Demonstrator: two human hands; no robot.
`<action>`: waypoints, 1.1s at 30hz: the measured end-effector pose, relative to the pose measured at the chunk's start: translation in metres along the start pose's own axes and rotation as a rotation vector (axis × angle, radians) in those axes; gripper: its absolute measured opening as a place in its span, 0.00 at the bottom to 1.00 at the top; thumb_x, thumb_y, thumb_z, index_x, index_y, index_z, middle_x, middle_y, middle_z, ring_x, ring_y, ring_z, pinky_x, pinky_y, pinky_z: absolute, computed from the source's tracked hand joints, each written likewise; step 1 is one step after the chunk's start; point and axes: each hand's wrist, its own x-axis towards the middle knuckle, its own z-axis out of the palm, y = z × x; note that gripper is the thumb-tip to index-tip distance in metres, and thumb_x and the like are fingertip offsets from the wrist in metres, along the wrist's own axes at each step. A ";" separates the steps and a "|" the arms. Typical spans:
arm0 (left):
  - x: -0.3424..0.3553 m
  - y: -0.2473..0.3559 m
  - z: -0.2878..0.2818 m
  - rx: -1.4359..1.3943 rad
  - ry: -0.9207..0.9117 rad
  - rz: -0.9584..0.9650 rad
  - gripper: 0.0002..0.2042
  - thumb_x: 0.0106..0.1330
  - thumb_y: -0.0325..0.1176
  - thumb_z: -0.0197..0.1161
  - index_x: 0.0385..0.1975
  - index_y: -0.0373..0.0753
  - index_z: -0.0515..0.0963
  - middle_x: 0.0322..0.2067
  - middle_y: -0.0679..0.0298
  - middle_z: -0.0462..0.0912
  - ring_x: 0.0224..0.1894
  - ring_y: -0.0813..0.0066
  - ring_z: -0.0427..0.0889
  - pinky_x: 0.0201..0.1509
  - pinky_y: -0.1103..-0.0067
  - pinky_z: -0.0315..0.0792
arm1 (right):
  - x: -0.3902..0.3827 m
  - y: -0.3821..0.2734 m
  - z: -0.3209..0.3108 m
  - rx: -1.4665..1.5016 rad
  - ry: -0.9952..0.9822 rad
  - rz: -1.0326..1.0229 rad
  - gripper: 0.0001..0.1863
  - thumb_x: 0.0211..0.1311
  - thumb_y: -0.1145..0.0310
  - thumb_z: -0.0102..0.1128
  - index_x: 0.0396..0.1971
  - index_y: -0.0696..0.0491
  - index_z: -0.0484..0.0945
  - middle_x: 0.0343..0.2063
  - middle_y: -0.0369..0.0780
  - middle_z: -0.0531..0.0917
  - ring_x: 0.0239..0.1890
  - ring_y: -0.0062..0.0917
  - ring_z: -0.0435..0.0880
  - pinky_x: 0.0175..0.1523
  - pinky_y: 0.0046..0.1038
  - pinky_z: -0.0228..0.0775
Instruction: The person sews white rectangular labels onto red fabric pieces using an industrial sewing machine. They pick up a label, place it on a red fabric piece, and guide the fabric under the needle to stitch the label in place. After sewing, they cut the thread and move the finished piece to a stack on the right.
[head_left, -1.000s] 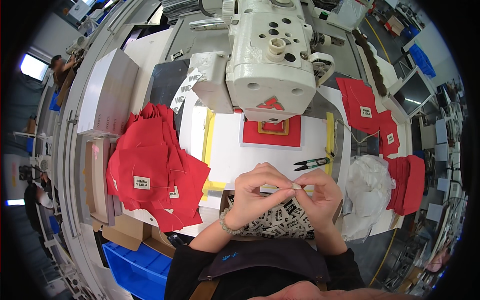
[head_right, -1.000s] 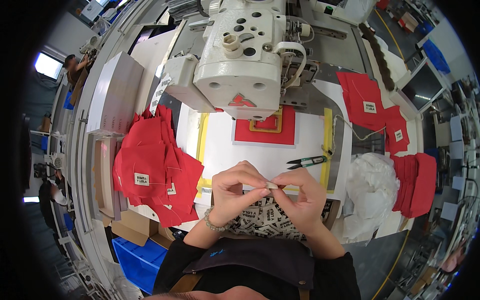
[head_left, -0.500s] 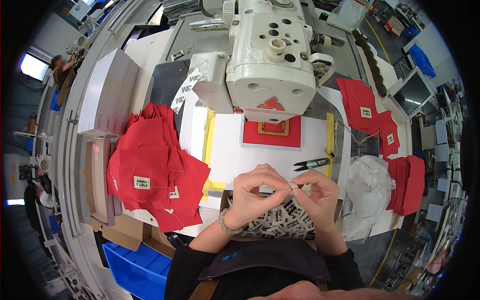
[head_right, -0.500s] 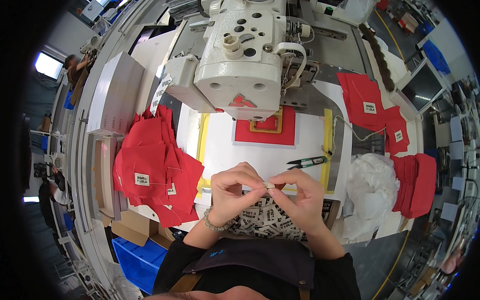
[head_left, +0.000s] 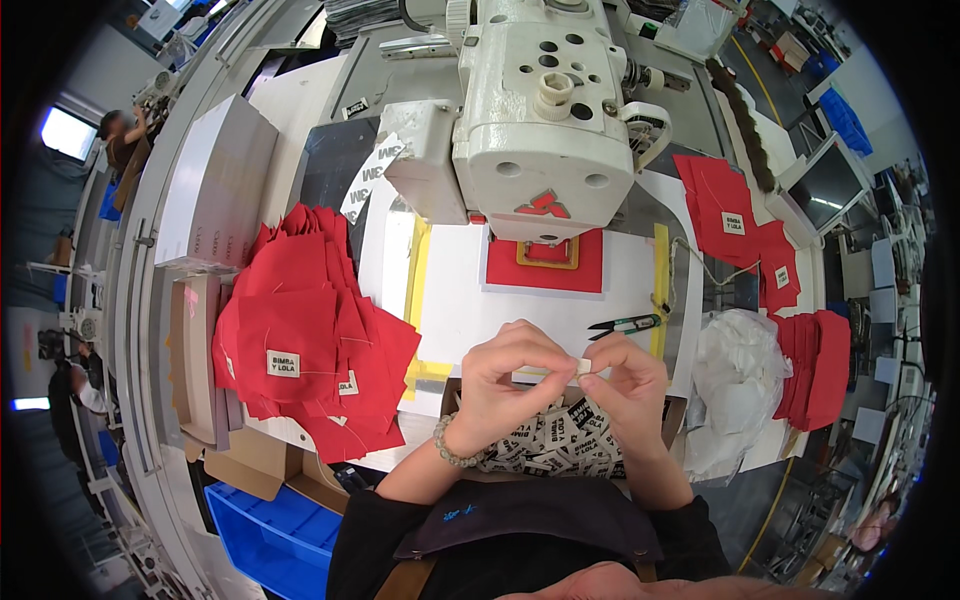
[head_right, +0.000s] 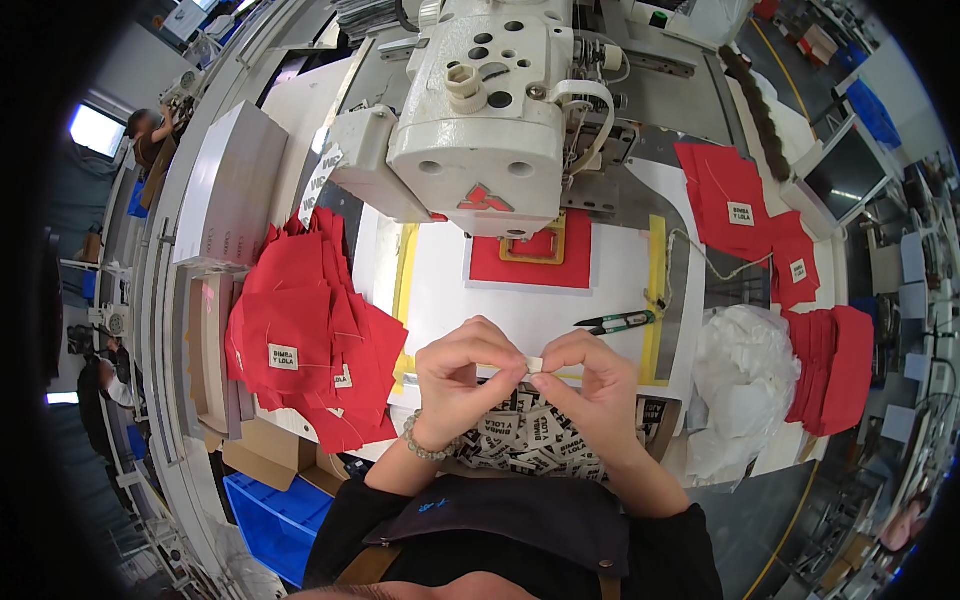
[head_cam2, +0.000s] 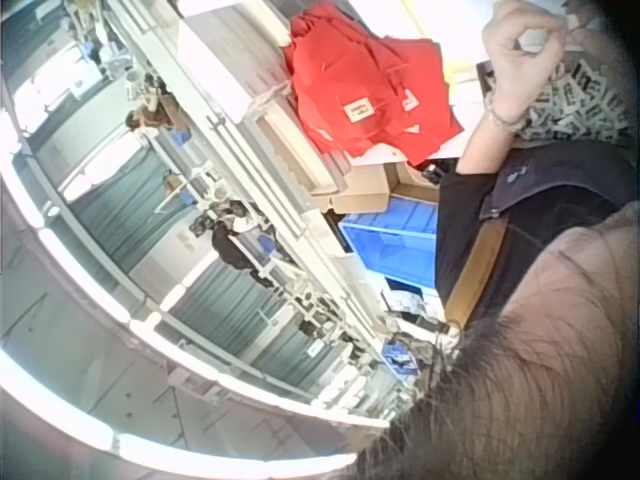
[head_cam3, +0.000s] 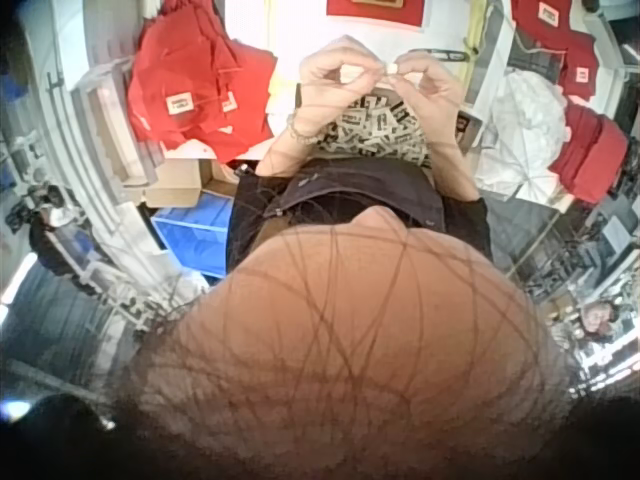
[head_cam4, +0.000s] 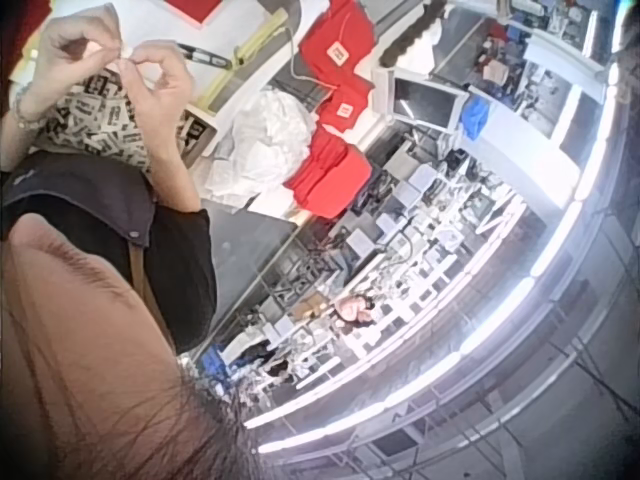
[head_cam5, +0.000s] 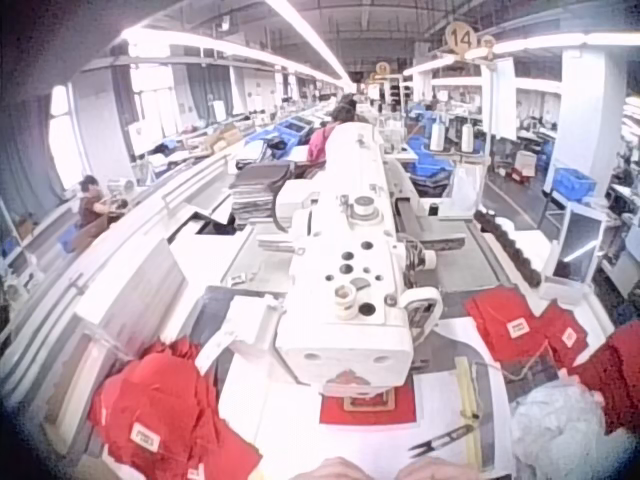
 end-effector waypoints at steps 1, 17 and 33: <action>0.001 0.000 -0.001 0.031 -0.003 0.021 0.07 0.49 0.19 0.68 0.28 0.38 0.83 0.27 0.66 0.85 0.31 0.76 0.80 0.42 0.79 0.67 | -0.001 0.002 0.002 0.043 0.018 0.003 0.07 0.50 0.83 0.66 0.30 0.59 0.79 0.31 0.38 0.80 0.38 0.21 0.76 0.46 0.23 0.65; 0.002 0.003 -0.003 0.179 -0.012 0.113 0.08 0.49 0.18 0.70 0.30 0.36 0.84 0.29 0.64 0.85 0.31 0.76 0.78 0.42 0.78 0.66 | -0.007 0.011 0.009 0.107 0.066 -0.052 0.05 0.55 0.82 0.61 0.32 0.60 0.78 0.34 0.39 0.77 0.39 0.22 0.74 0.46 0.22 0.63; 0.005 0.017 -0.002 0.534 -0.048 0.227 0.13 0.48 0.23 0.71 0.35 0.42 0.85 0.29 0.73 0.82 0.33 0.78 0.76 0.41 0.79 0.61 | -0.008 0.009 0.006 -0.279 0.122 -0.156 0.07 0.52 0.75 0.68 0.30 0.53 0.79 0.31 0.34 0.79 0.39 0.22 0.74 0.54 0.30 0.51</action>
